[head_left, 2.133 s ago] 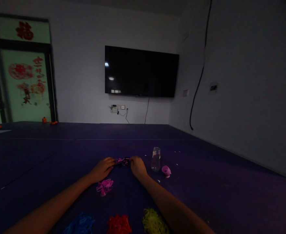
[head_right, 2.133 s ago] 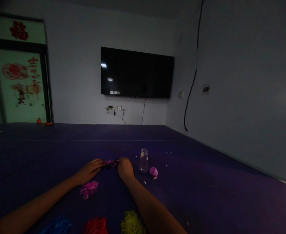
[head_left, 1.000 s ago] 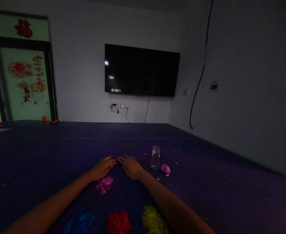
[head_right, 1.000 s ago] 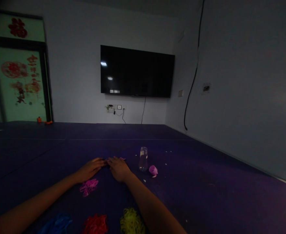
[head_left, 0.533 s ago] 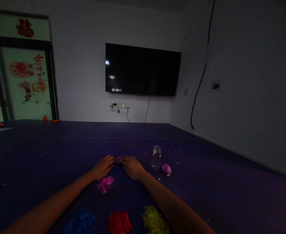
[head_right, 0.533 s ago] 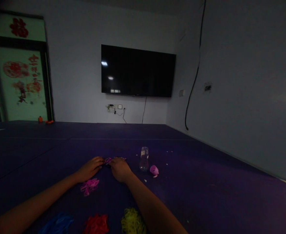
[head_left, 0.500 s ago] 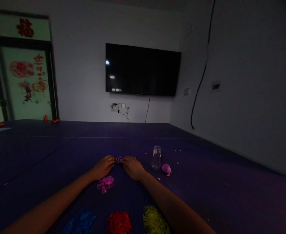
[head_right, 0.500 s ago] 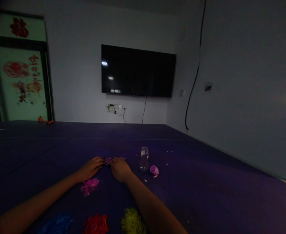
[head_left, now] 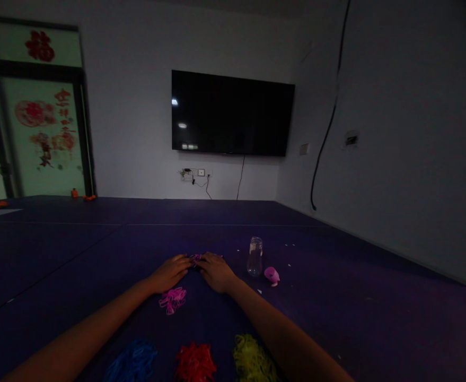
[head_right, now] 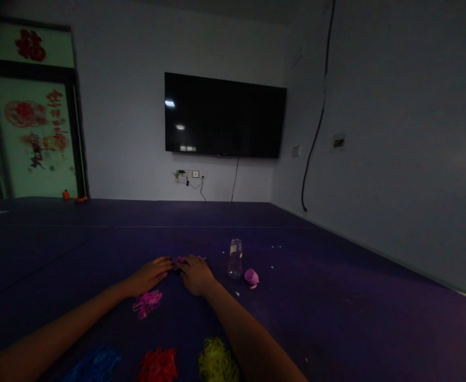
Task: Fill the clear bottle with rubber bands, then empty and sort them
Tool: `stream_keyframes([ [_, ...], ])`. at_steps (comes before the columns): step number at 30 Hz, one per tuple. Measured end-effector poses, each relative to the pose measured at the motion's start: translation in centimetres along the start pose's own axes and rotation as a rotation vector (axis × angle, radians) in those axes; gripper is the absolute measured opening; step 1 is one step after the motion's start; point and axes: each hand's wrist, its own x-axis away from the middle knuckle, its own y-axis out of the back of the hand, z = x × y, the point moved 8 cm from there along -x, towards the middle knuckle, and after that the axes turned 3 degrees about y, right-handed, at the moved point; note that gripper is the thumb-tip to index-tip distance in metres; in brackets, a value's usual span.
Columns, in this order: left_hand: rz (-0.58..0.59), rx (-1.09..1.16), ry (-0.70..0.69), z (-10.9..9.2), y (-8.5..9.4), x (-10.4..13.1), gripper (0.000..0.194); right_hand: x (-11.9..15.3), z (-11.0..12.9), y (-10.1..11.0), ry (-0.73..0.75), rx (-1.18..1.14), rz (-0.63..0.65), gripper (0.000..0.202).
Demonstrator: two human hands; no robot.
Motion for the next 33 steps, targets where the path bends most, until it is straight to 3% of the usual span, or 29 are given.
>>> stream_keyframes([
  [10, 0.006, -0.018, -0.009, 0.5, -0.3, -0.1, 0.034, -0.1, -0.4, -0.7, -0.021, -0.038, 0.041, 0.039],
  [21, -0.048, 0.114, -0.01, 0.1, 0.4, -0.3, 0.035, -0.1, 0.4, 1.2, 0.002, -0.036, -0.043, 0.03],
  [26, -0.153, 0.509, 0.239, 2.4, 1.6, -0.2, 0.025, -0.1, 0.4, 1.2, -0.01, -0.024, -0.051, 0.027],
  [33, -0.171, 0.729, 0.473, 4.4, 2.0, 1.2, 0.053, -0.1, 0.1, 1.0, 0.004, -0.03, -0.063, 0.026],
])
